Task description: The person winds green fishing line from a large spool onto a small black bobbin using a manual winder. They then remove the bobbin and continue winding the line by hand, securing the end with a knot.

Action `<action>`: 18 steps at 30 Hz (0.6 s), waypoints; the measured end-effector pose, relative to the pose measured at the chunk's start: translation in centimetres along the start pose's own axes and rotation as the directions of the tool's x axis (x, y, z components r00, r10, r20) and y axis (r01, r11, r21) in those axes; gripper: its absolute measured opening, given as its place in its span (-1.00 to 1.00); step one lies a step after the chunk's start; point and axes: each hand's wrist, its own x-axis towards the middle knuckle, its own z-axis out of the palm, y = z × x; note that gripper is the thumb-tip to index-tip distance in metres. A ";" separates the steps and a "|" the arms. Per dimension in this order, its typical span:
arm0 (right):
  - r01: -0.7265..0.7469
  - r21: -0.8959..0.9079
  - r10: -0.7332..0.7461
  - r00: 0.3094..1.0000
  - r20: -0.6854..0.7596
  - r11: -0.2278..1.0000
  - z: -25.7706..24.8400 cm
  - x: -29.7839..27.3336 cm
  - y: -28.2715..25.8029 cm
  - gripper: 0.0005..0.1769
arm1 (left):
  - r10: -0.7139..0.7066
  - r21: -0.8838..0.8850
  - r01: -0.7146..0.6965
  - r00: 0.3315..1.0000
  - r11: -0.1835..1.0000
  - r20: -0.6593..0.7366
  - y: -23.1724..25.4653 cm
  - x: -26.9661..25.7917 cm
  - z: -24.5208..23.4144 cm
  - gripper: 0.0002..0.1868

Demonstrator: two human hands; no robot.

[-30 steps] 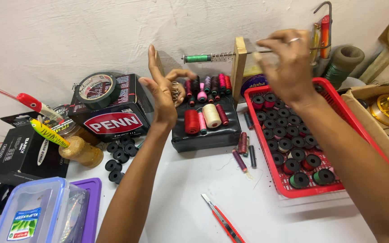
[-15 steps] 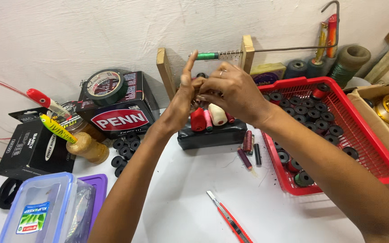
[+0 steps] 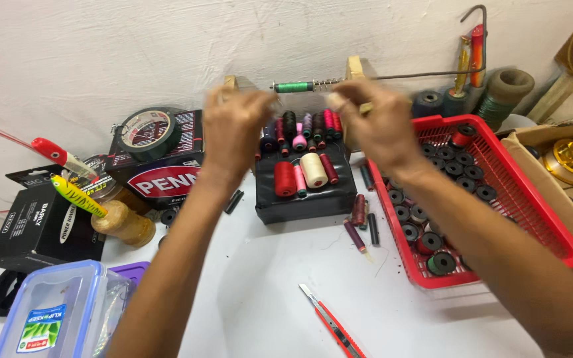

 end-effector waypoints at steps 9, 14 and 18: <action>-0.118 -0.363 0.036 0.974 -0.224 0.924 -9.8 -1.2 13.7 -0.96 | -0.037 0.075 0.011 0.934 0.997 0.356 -1.0 4.9 0.0 -0.83; -0.141 -0.486 -0.029 0.945 -0.325 0.863 -12.1 -2.1 16.1 -0.89 | 0.036 0.082 -0.072 0.925 0.994 0.378 -3.4 4.8 2.5 -0.79; -0.193 -0.408 0.036 0.932 -0.362 0.892 -12.9 -1.9 17.4 -0.77 | -0.071 -0.098 0.151 0.825 0.984 0.560 -2.4 6.0 0.7 -0.84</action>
